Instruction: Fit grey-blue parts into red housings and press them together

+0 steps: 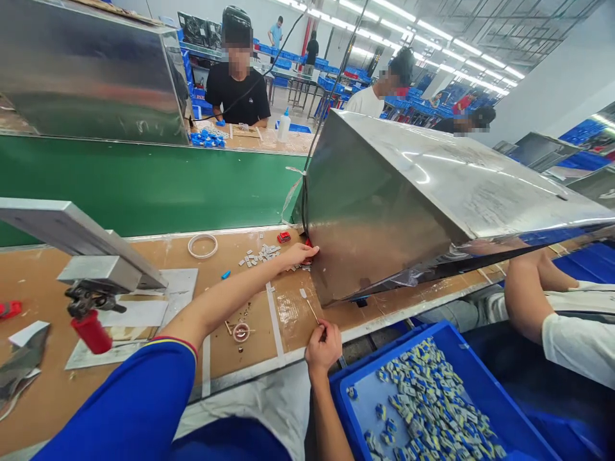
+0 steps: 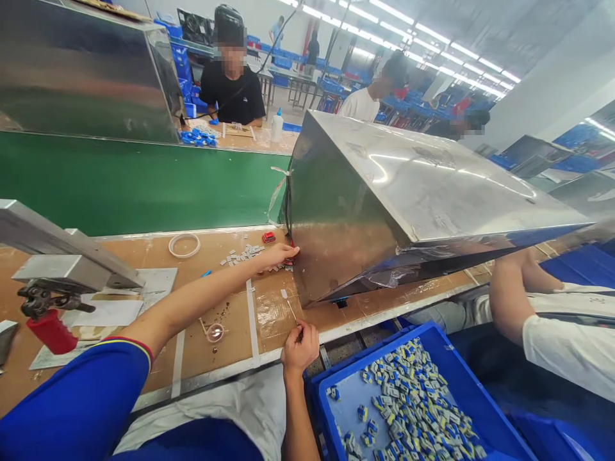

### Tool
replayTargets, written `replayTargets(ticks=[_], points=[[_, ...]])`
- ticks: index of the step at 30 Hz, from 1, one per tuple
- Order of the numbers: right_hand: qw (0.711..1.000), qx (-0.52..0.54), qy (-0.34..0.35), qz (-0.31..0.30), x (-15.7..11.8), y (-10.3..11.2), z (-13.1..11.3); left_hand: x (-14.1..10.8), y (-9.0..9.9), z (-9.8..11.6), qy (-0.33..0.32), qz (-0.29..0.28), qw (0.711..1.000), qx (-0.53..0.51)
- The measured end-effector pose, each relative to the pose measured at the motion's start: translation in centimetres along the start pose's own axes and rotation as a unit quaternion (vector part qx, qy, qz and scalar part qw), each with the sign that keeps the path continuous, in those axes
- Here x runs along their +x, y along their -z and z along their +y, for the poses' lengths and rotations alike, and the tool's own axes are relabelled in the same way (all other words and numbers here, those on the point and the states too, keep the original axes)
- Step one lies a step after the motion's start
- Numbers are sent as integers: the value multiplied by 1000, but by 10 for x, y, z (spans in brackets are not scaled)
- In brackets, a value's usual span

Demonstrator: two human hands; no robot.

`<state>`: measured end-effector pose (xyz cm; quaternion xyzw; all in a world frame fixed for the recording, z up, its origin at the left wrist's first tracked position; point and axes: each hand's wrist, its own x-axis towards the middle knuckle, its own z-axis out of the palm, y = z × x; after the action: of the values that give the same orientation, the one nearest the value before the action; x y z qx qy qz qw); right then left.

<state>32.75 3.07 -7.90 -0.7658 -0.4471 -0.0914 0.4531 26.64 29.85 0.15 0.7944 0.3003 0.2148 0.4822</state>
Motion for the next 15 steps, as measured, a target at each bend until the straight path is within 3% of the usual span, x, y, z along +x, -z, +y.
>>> replayTargets(ticks=[3, 7, 10, 15], points=[[1000, 1, -1, -3, 0, -1, 0, -5, 19, -7, -61, -40, 995, 67], [1000, 8, -2, -9, 1, -4, 0, 2, 41, -10, -144, -145, 965, 163], [1000, 7, -1, 7, 3, -4, -4, 14, 45, -2, -177, -202, 932, 244], [998, -22, 8, 59, 9, -9, -17, 35, 44, 10, -251, -241, 870, 348]])
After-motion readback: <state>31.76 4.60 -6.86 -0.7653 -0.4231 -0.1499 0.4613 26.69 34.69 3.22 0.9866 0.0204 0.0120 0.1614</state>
